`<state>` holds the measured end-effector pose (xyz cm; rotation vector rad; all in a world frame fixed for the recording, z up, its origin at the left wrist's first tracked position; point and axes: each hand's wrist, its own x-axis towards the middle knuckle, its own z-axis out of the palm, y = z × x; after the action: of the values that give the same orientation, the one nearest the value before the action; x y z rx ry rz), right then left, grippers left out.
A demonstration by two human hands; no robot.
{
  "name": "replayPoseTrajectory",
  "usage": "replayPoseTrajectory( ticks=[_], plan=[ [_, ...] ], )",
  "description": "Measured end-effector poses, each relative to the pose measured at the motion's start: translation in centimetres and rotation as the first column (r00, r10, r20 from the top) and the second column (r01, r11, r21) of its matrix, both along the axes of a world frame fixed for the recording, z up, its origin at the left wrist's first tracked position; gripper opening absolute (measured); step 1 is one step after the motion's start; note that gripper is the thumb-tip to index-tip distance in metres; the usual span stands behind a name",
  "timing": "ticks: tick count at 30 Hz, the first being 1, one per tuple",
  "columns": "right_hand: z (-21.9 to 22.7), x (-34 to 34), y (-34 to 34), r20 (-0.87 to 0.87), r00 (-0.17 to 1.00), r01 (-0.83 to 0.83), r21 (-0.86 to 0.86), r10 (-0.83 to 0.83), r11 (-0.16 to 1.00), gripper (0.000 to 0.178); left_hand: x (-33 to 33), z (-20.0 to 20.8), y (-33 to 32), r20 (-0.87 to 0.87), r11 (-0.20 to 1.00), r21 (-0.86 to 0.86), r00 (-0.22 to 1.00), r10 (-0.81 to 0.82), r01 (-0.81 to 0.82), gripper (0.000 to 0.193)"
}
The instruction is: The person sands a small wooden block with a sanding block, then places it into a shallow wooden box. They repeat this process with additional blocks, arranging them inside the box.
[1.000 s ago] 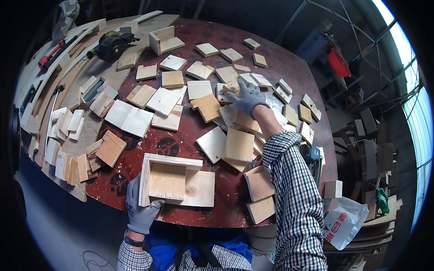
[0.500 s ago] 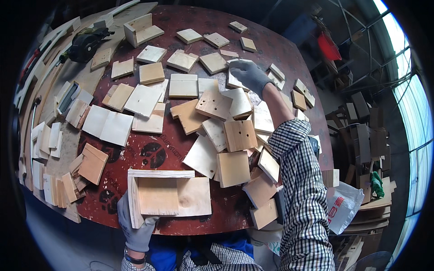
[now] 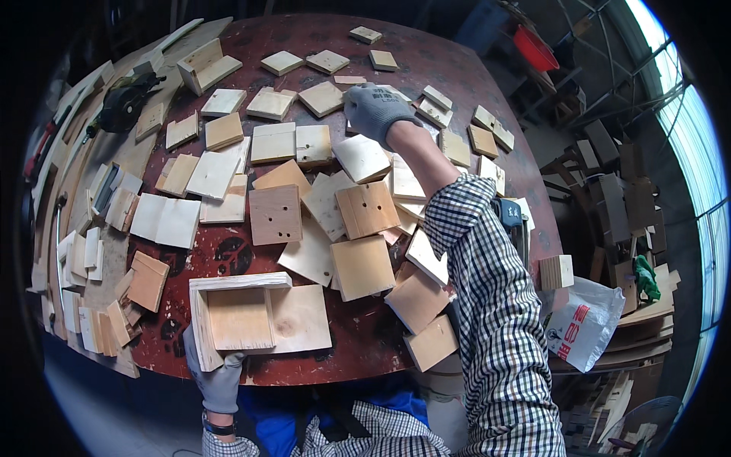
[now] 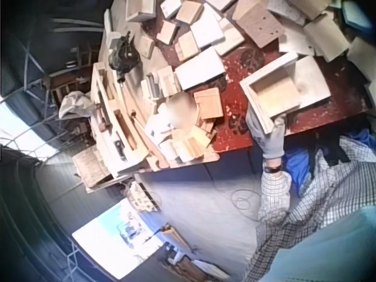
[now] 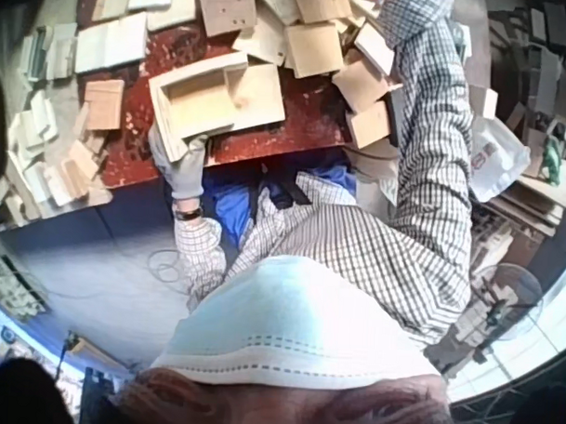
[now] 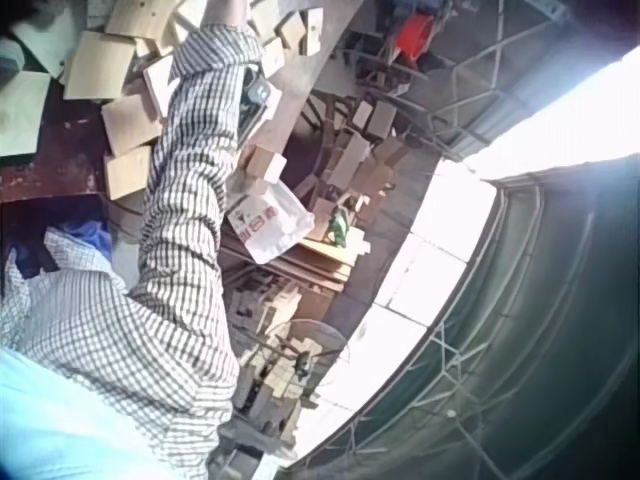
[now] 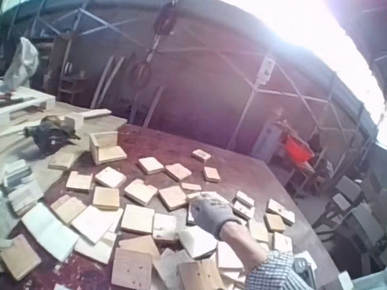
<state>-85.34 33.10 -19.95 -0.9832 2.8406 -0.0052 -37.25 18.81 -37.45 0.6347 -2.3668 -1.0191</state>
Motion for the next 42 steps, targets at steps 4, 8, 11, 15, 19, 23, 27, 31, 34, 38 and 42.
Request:
replayPoseTrajectory(
  ticks=[4,8,11,15,19,23,27,31,34,38,42],
  plan=[
    [-3.6,0.2,4.3,0.212,0.963,0.084,0.359,-0.169,0.93,0.058,0.3,-0.1,0.0,-0.025,0.999,0.03,0.999,0.027,-0.027,0.101],
    [-8.5,0.3,7.6,0.291,0.925,0.298,-0.158,-0.244,0.941,0.069,0.5,-0.6,-0.2,-0.032,0.999,-0.017,0.998,0.049,-0.049,0.098],
    [-8.9,-0.3,8.6,0.399,0.901,0.331,-0.376,-0.171,0.865,0.068,0.0,0.0,0.0,-0.043,1.0,-0.008,0.999,0.019,-0.019,0.094],
    [-6.5,0.1,9.5,0.562,0.814,0.265,-0.585,0.147,0.767,0.061,-0.3,-0.5,-0.3,-0.084,0.997,-0.079,0.996,-0.016,0.01,0.083],
    [-4.4,4.3,8.5,0.085,0.933,-0.263,-0.502,0.349,0.824,0.045,0.3,-1.3,-0.8,-0.117,0.997,-0.074,0.993,-0.013,0.004,0.081],
    [-4.8,5.0,7.7,-0.17,0.954,-0.286,-0.759,0.247,0.585,0.034,-0.1,-0.5,-0.5,-0.156,1.0,0.011,0.987,-0.025,0.027,0.081],
    [-3.6,5.5,7.8,0.169,0.966,0.021,-0.81,0.198,0.585,0.033,-0.3,-0.6,-0.5,-0.181,0.999,0.006,0.983,-0.031,0.033,0.08],
    [-2.5,6.4,8.5,0.423,0.869,0.331,-0.882,0.256,0.335,0.037,-1.0,-0.7,-0.5,-0.19,0.998,-0.048,0.981,-0.042,0.034,0.08],
    [-0.3,9.2,8.9,0.449,0.875,0.39,-0.875,0.182,0.286,0.051,-0.7,-1.0,-0.6,-0.179,0.998,-0.046,0.983,-0.038,0.03,0.08],
    [2.8,13.0,9.5,0.443,0.895,0.43,-0.889,0.059,0.155,0.054,-0.7,-0.7,-0.7,-0.151,0.994,-0.103,0.988,-0.042,0.027,0.088],
    [3.7,18.2,11.1,0.464,0.839,0.495,-0.868,0.286,-0.046,0.043,-1.1,-0.4,-0.4,-0.15,0.995,-0.097,0.987,-0.051,0.037,0.089]
  ],
)
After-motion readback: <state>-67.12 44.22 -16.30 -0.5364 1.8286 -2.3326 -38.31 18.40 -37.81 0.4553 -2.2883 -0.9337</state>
